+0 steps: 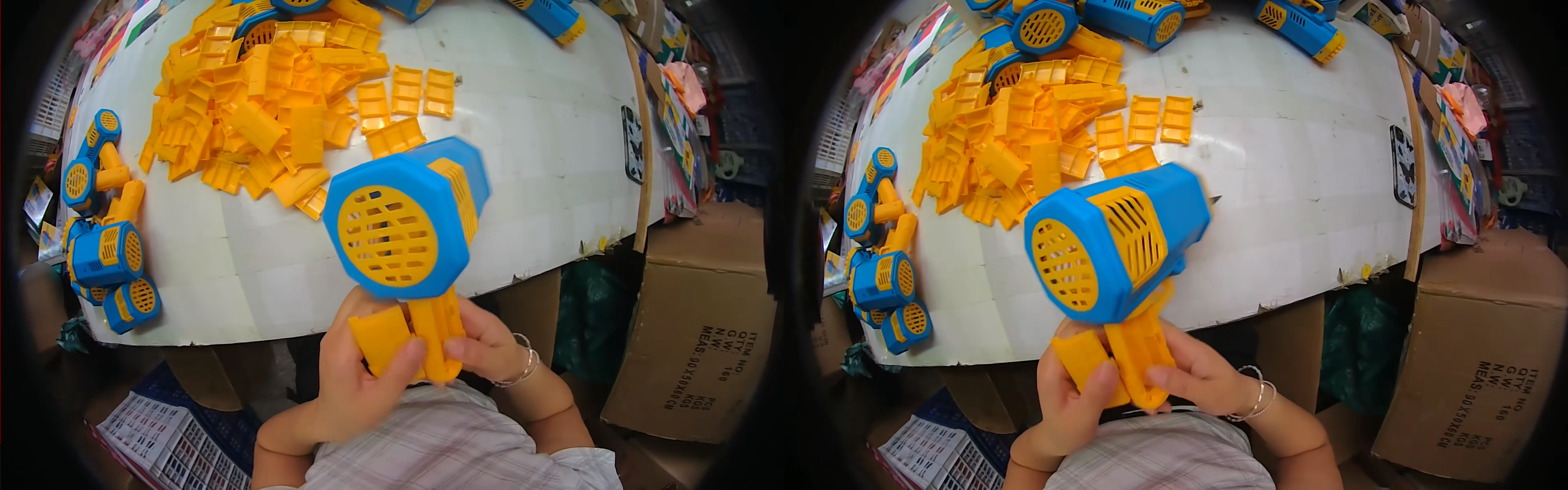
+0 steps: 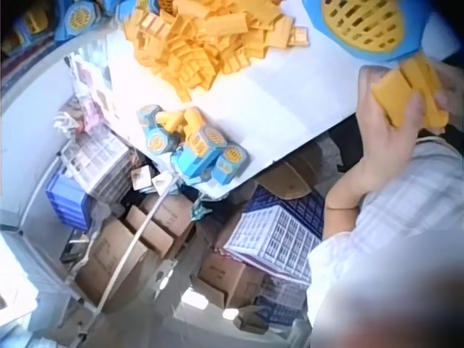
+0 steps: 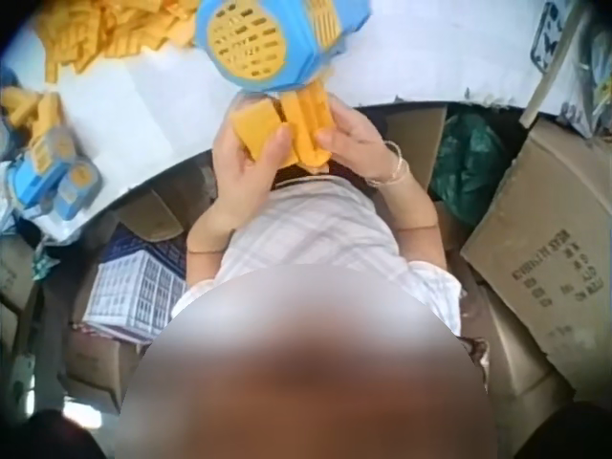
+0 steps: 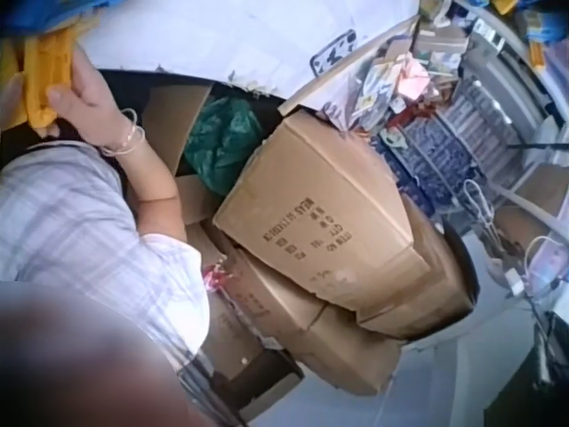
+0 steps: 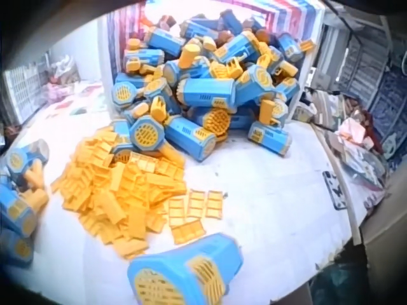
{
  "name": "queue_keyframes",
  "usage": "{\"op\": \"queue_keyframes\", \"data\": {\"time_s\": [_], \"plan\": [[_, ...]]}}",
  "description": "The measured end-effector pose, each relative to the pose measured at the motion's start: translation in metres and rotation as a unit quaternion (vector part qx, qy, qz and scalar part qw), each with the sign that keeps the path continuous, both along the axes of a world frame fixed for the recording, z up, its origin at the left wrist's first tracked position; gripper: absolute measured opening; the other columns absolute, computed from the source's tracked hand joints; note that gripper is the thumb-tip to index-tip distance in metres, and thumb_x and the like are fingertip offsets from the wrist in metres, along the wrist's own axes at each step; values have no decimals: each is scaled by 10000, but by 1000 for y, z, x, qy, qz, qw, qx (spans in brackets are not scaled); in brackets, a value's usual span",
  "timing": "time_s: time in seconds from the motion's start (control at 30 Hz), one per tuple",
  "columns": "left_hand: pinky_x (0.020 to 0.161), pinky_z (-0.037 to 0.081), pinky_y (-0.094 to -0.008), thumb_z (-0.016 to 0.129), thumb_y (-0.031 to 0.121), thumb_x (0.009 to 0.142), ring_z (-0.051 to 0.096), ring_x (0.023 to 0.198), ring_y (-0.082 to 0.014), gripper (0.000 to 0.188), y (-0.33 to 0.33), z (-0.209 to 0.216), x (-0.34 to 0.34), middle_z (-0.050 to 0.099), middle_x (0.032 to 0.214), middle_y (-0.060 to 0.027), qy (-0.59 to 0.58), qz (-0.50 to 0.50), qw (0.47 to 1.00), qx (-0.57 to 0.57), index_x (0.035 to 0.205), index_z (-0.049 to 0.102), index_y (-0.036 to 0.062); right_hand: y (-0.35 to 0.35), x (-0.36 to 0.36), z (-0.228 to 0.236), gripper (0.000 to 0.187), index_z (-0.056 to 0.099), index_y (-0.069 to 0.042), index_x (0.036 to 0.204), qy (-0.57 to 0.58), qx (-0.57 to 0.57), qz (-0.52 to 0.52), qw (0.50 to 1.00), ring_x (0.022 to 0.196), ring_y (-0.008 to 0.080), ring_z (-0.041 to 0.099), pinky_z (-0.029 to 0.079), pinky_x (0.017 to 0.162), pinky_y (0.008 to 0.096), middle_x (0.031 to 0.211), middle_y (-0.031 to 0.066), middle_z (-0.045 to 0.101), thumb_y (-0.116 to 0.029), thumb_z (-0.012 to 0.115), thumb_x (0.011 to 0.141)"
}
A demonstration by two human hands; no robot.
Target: Trimming excess plastic from components and assembling toy bubble guns at a workbench.
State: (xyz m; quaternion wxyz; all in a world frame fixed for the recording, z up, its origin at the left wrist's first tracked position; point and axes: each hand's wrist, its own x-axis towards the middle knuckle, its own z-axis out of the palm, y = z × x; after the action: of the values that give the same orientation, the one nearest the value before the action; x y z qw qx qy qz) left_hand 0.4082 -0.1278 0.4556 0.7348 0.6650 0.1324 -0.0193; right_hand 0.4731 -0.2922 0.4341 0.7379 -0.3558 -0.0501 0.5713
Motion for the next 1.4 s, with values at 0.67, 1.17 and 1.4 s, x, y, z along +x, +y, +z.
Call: {"op": "queue_keyframes", "data": {"time_s": [0.67,1.17,1.4], "plan": [[699,413,-250,564,35,797,491,755,-140,551,40,-41,-19,492,1000,-118,15,114,930,-350,1287,318,-27,64,70,-49,277,577,-86,1002,-778,-404,31,480,649,236,564,434,534,340,683,91,549,-66,604,727],[607,425,-211,537,-33,794,515,658,-100,189,52,-62,-46,541,785,-49,88,145,973,-156,981,557,-30,76,71,-60,422,500,-51,594,-646,-616,-84,443,483,240,509,405,454,329,533,81,508,-425,671,691],[558,431,-204,479,41,869,530,599,-99,153,43,-62,-42,563,834,-59,60,248,948,-193,1007,502,-22,67,85,-63,316,506,-54,691,-646,-585,-86,482,546,247,538,423,511,335,572,86,529,-331,659,689]]}}
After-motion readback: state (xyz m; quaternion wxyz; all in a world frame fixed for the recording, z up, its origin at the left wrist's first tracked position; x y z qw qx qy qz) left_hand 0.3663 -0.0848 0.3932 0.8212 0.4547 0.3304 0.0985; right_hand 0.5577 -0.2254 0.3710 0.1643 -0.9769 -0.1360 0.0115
